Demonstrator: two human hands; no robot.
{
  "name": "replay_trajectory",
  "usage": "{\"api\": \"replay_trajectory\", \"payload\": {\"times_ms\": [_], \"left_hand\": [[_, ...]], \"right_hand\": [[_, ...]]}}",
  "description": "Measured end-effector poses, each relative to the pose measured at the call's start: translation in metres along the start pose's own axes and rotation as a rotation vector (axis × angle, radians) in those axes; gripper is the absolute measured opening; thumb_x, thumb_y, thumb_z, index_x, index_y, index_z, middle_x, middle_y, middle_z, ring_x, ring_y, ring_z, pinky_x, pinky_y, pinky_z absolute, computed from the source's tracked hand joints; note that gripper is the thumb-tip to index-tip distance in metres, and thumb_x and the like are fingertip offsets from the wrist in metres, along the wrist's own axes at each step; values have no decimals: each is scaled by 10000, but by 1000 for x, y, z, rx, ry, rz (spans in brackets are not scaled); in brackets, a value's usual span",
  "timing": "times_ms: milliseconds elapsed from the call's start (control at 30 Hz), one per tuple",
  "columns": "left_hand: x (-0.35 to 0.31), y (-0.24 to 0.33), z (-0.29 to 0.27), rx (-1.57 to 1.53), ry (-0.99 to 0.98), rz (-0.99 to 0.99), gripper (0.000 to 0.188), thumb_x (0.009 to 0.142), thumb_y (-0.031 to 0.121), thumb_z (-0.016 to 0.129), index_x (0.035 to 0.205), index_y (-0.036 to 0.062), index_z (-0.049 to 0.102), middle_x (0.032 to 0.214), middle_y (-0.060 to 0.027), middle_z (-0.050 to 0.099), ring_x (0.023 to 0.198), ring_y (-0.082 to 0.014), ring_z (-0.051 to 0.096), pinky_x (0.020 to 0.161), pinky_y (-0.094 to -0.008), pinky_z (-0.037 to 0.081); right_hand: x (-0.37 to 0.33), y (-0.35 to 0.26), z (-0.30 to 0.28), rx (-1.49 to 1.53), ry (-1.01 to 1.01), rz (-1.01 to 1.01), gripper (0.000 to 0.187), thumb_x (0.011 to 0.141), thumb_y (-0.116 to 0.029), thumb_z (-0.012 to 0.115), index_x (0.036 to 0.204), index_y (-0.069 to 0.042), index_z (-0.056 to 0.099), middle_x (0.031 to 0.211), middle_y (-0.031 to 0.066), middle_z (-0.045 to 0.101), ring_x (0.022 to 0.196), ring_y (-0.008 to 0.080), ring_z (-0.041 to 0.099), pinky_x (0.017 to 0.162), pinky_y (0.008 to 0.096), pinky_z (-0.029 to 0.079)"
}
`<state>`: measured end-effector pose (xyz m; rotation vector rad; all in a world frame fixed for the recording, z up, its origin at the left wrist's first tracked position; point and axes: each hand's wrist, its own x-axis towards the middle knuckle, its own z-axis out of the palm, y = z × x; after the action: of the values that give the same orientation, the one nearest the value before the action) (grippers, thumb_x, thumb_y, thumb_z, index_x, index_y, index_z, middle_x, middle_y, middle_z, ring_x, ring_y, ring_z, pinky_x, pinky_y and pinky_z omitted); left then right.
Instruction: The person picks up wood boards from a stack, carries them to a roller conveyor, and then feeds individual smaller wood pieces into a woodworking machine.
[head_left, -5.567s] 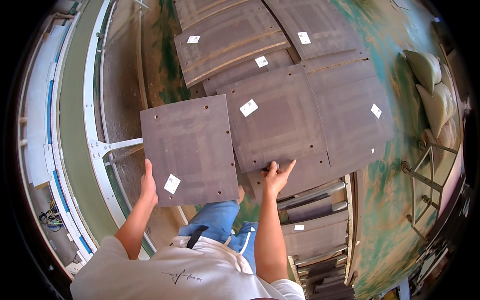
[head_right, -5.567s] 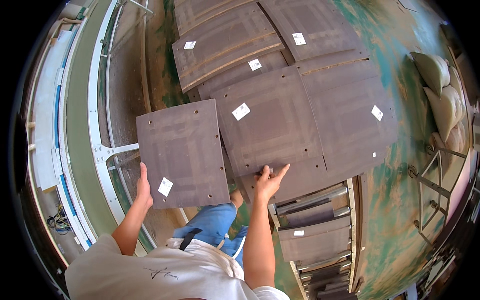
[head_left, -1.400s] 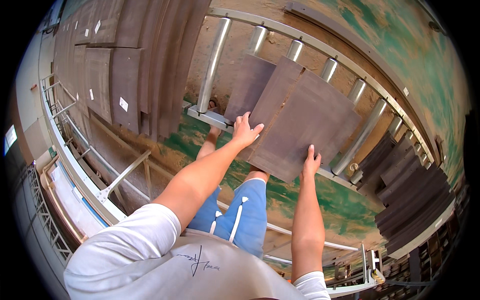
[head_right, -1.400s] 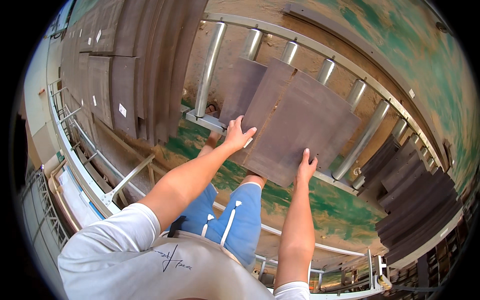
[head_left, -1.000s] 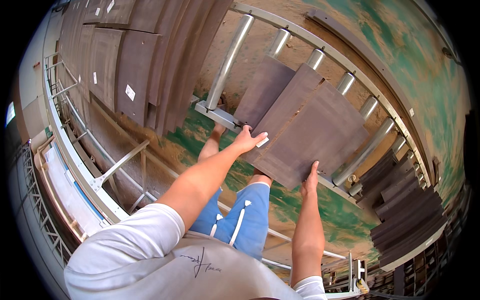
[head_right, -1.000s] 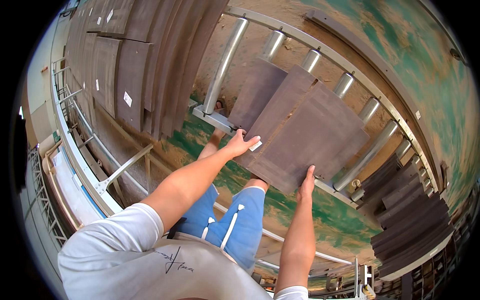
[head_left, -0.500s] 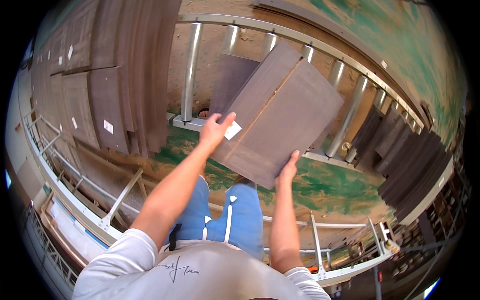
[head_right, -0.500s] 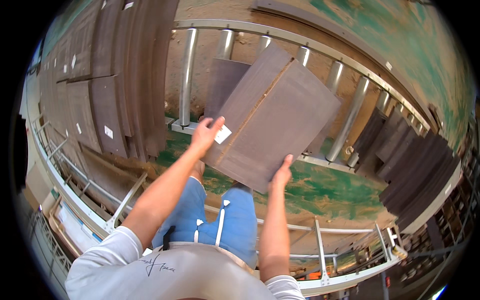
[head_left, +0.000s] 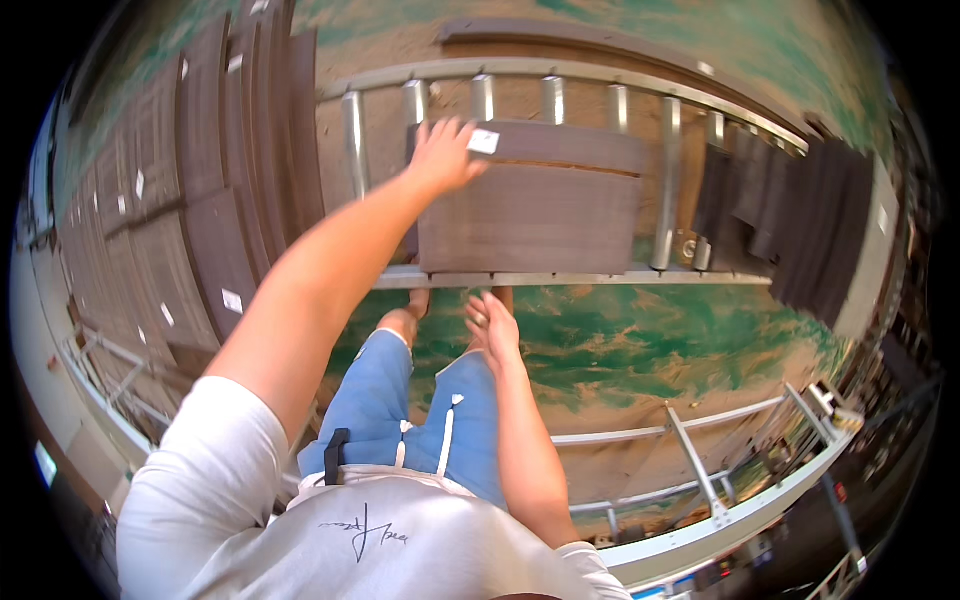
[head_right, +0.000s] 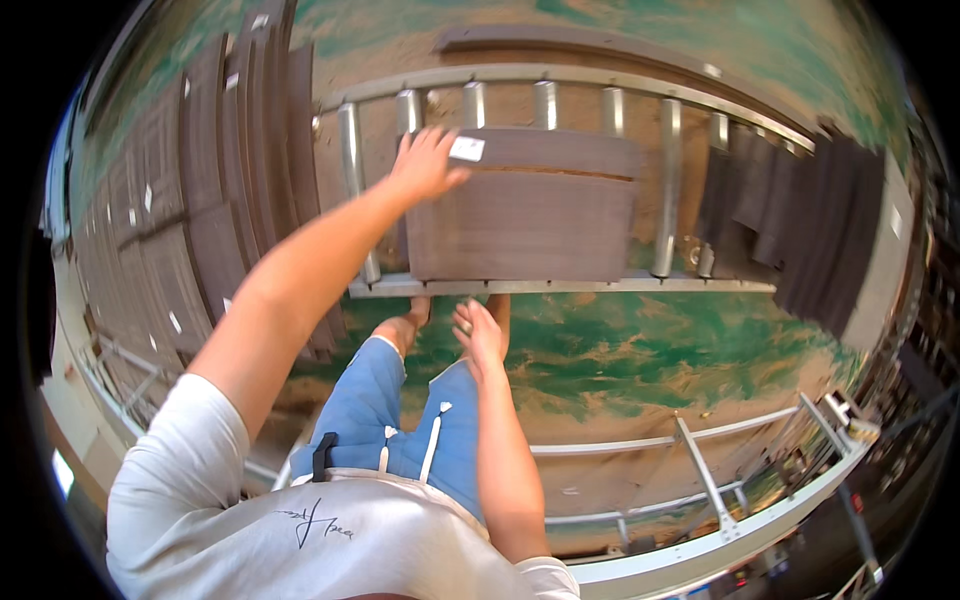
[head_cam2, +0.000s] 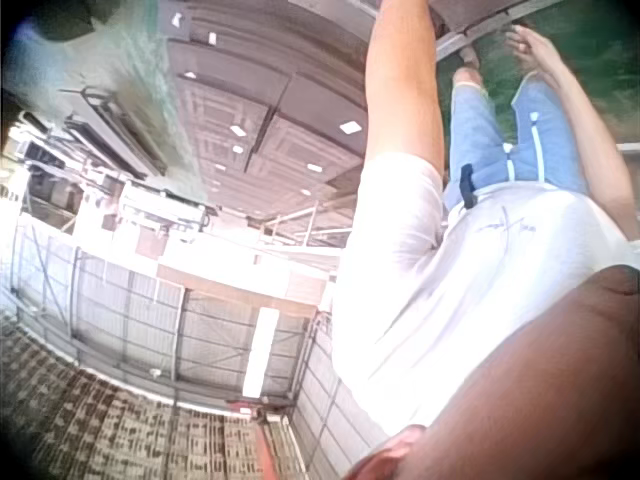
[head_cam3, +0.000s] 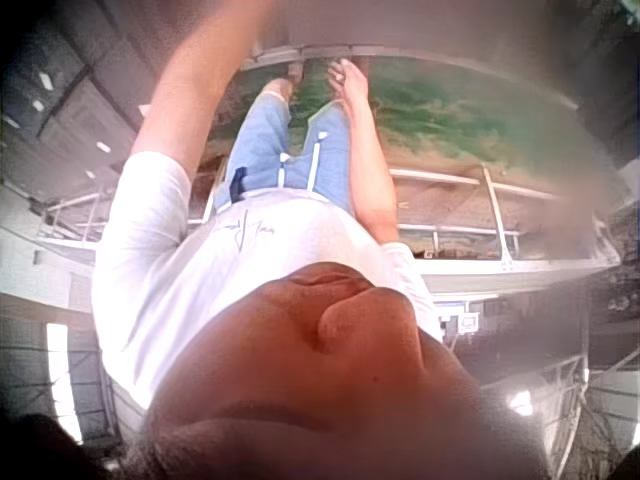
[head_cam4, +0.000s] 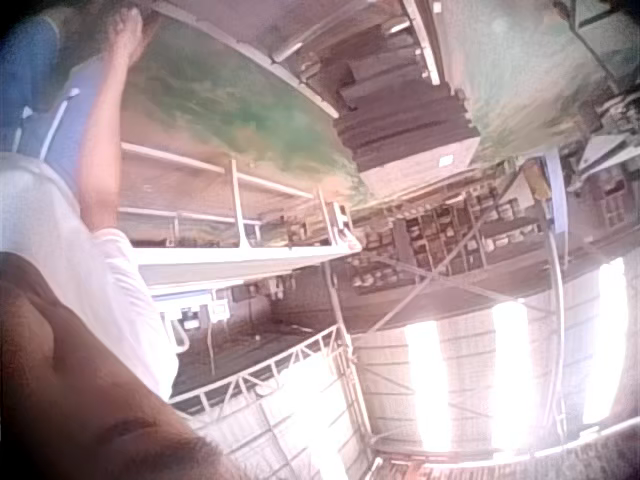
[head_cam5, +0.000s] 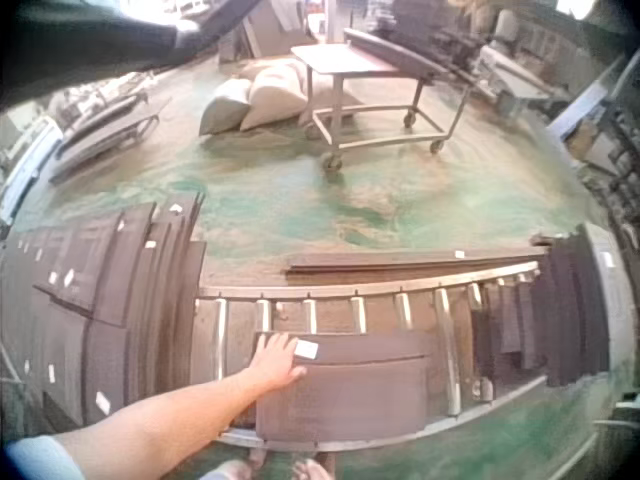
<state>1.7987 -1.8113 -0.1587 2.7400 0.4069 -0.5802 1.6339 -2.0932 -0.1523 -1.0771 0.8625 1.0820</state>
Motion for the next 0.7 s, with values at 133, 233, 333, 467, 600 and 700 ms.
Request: {"api": "replay_trajectory", "payload": {"times_ms": [133, 233, 333, 467, 600, 700], "left_hand": [[-132, 9, 39, -108, -49, 53, 696, 881, 388, 692, 1458, 71, 466, 1536, -205, 413, 1443, -354, 366, 1199, -560, 240], [-223, -15, 33, -140, -295, -6, 598, 868, 459, 682, 1304, 58, 599, 1348, -212, 579, 1168, -419, 593, 973, -520, 487], [-299, -62, 44, -109, -510, -153, 595, 949, 520, 551, 1063, -47, 693, 1131, -292, 658, 1114, -428, 613, 962, -509, 483], [-338, 9, -65, -183, -688, -540, 683, 1049, 503, 446, 794, -64, 728, 703, -173, 714, 660, -302, 727, 653, -425, 583], [-288, 40, -90, -251, -680, -409, 466, 1006, 384, 555, 954, -56, 699, 898, -195, 717, 750, -321, 716, 677, -465, 592], [-244, 96, -71, 248, -460, -142, 460, 895, 316, 708, 1210, -14, 657, 1190, -204, 688, 1020, -358, 703, 812, -464, 584]], "right_hand": [[-95, 18, -101, 33, 302, -155, 428, 1027, -294, 597, 1345, -11, 553, 1229, 153, 677, 1064, 247, 685, 866, 368, 567], [-186, 50, -191, 25, 501, -244, 356, 1009, -272, 618, 1258, -18, 604, 1011, 95, 709, 876, 201, 704, 725, 313, 558], [-270, 113, -279, 217, 715, -238, 203, 991, -224, 623, 1051, -31, 639, 790, 61, 645, 631, 152, 616, 516, 272, 473], [-309, 189, -367, 206, 841, -169, 226, 1005, -233, 592, 924, -22, 602, 742, 81, 624, 589, 179, 614, 453, 316, 459], [-316, 196, -415, 317, 843, 48, 363, 1022, -321, 575, 1004, 22, 690, 802, 162, 713, 641, 264, 682, 546, 388, 544], [-357, 129, -444, -36, 738, 89, 491, 1030, -392, 549, 912, 41, 748, 761, 159, 732, 693, 258, 712, 640, 394, 568]]}}
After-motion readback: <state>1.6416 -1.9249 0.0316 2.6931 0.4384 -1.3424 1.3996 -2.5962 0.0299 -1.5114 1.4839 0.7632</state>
